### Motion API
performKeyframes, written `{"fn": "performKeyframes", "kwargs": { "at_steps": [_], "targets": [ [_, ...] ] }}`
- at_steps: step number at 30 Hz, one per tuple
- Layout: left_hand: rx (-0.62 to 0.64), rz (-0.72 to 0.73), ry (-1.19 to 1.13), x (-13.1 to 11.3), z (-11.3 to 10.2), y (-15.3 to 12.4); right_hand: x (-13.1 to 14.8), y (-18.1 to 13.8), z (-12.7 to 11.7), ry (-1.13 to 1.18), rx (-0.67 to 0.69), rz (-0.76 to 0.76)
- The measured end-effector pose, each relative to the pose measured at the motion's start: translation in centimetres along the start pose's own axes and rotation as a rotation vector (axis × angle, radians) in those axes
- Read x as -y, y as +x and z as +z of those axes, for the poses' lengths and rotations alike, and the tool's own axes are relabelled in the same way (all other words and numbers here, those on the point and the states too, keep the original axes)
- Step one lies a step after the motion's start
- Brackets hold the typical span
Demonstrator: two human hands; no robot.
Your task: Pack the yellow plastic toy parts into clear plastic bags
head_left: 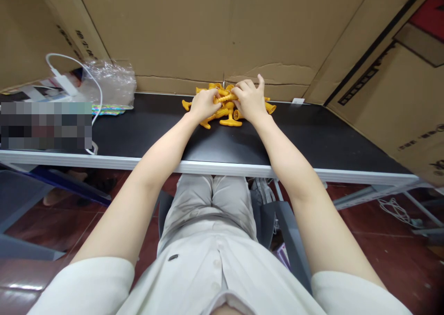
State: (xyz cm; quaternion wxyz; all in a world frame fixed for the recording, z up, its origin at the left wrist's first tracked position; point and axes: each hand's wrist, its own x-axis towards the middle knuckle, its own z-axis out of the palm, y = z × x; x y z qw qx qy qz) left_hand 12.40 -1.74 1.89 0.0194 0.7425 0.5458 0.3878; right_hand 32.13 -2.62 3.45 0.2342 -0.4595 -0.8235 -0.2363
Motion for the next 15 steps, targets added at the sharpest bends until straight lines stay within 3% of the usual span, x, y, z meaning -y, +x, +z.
{"fn": "performKeyframes", "kwargs": {
  "at_steps": [7, 13, 15],
  "targets": [
    [0.072, -0.081, -0.201, -0.8, -0.2, 0.1, 0.2, 0.0, -0.2, -0.041, 0.009, 0.015],
    [0.392, -0.267, -0.483, -2.6, -2.0, -1.0, 0.5, 0.0, -0.6, -0.093, 0.052, 0.019],
    [0.448, -0.284, -0.587, -2.8, -2.3, -1.1, 0.6, 0.0, -0.7, -0.091, 0.048, 0.017]
  ]
}}
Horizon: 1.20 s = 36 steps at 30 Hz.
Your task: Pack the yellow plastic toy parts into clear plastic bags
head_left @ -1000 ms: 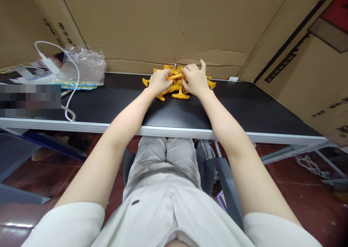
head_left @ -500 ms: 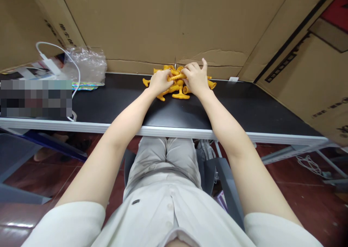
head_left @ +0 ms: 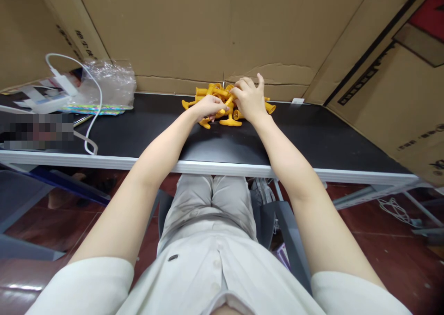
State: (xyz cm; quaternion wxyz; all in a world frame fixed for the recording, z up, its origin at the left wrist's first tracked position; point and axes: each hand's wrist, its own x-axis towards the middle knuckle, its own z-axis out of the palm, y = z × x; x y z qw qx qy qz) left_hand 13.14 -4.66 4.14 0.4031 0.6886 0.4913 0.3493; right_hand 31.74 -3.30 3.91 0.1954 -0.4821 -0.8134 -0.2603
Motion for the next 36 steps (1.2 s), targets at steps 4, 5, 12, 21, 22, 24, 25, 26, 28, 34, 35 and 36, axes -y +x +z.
{"fn": "performKeyframes", "kwargs": {
  "at_steps": [4, 5, 12, 21, 22, 24, 25, 26, 28, 34, 35, 36],
  "targets": [
    [0.06, -0.027, -0.172, 0.1, -0.2, 0.2, 0.1, -0.1, -0.2, 0.024, -0.017, 0.006],
    [0.066, -0.039, -0.205, 0.2, -0.2, 0.3, 0.1, -0.1, -0.3, 0.03, -0.023, 0.007],
    [0.131, -0.148, -0.362, 0.5, -0.4, 0.9, -0.3, 0.1, 0.3, 0.041, -0.048, 0.023],
    [0.258, -0.2, -0.489, 0.8, -0.9, 1.6, -0.2, 0.2, 0.7, 0.051, -0.08, 0.048],
    [0.265, -0.204, -0.494, 0.6, -0.9, 1.5, -0.2, 0.3, 0.7, 0.046, -0.076, 0.055],
    [0.272, -0.211, -0.503, 0.4, -0.8, 1.3, -0.2, 0.3, 0.8, 0.049, -0.08, 0.067],
    [0.271, -0.214, -0.508, 0.3, -0.8, 1.2, -0.3, 0.3, 0.9, 0.057, -0.086, 0.069],
    [0.268, -0.217, -0.513, 0.2, -0.7, 1.1, -0.4, 0.4, 0.9, 0.067, -0.093, 0.068],
    [0.249, -0.219, -0.519, 0.2, -0.6, 1.0, -0.5, 0.3, 0.9, 0.083, -0.101, 0.068],
    [0.187, -0.181, -0.536, 0.3, -0.5, 1.2, -0.5, 0.0, 0.1, 0.079, -0.033, 0.078],
    [0.185, -0.176, -0.536, 0.3, -0.5, 1.2, -0.5, -0.1, 0.1, 0.091, -0.031, 0.073],
    [0.183, -0.173, -0.535, 0.3, -0.5, 1.2, -0.5, -0.1, 0.0, 0.106, -0.031, 0.065]
  ]
}}
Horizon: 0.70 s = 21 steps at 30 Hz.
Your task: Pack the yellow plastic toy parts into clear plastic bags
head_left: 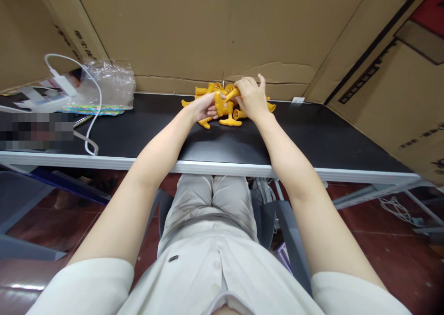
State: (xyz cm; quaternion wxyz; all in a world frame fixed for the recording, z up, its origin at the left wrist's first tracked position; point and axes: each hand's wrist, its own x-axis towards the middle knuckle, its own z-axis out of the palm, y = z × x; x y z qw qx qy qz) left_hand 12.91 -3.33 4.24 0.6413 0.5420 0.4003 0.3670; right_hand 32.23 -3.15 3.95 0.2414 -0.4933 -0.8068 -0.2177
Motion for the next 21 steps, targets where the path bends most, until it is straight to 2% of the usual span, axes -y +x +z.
{"fn": "performKeyframes", "kwargs": {
  "at_steps": [4, 8, 15, 21],
  "targets": [
    [-0.011, 0.005, 0.005, -0.08, -0.03, 0.01, -0.08, 0.0, -0.16, 0.038, 0.013, -0.021],
    [-0.01, 0.013, -0.011, -0.03, -0.03, 0.16, -0.13, 0.06, -0.38, -0.026, 0.038, -0.001],
    [0.008, 0.008, 0.005, -0.15, 0.25, -0.07, -0.84, 0.11, 0.3, 0.001, -0.085, -0.007],
    [0.032, 0.015, 0.021, -0.15, 0.51, -0.45, -1.0, 0.19, 0.41, -0.018, -0.075, 0.052]
  ]
}}
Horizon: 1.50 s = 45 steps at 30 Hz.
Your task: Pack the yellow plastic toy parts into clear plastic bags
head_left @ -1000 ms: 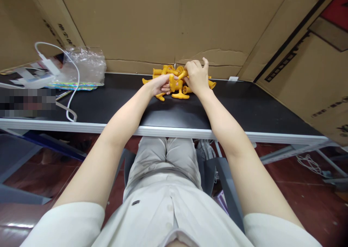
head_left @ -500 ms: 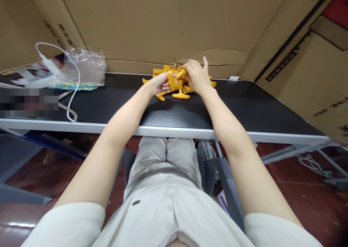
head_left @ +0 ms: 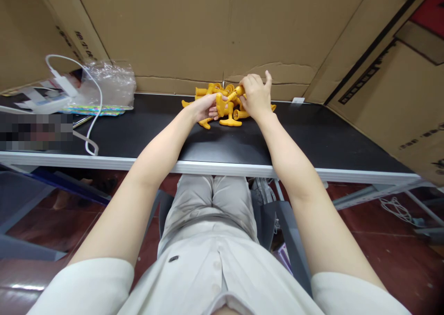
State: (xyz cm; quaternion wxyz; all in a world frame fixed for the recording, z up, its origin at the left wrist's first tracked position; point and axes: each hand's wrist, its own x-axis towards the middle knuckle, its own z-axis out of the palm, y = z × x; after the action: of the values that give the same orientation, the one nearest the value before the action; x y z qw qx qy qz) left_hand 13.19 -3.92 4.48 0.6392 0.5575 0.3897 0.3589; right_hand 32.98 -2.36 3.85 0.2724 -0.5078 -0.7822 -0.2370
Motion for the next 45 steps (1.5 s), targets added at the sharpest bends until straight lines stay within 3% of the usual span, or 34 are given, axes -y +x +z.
{"fn": "performKeyframes", "kwargs": {
  "at_steps": [12, 19, 24, 29, 41, 45],
  "targets": [
    [0.016, -0.005, 0.021, 0.1, -0.3, 0.3, -0.9, 0.2, 1.3, -0.01, -0.064, 0.001],
    [-0.004, 0.002, -0.016, 0.0, -0.2, 0.2, 0.0, 0.0, -0.1, -0.073, 0.03, 0.072],
    [-0.018, 0.006, -0.042, -0.1, 0.0, 0.0, -0.1, -0.3, -0.4, -0.002, -0.003, -0.026],
    [-0.017, 0.0, -0.046, 0.0, -0.3, 0.2, -0.2, -0.4, -0.4, 0.032, 0.047, -0.053],
    [0.034, -0.019, -0.034, 0.2, -0.5, 0.4, -0.4, -0.2, -0.2, 0.002, 0.03, -0.051],
    [0.115, -0.047, -0.101, 0.4, -0.8, 0.8, 0.1, -0.2, -0.7, 0.036, 0.046, -0.013]
  ]
}}
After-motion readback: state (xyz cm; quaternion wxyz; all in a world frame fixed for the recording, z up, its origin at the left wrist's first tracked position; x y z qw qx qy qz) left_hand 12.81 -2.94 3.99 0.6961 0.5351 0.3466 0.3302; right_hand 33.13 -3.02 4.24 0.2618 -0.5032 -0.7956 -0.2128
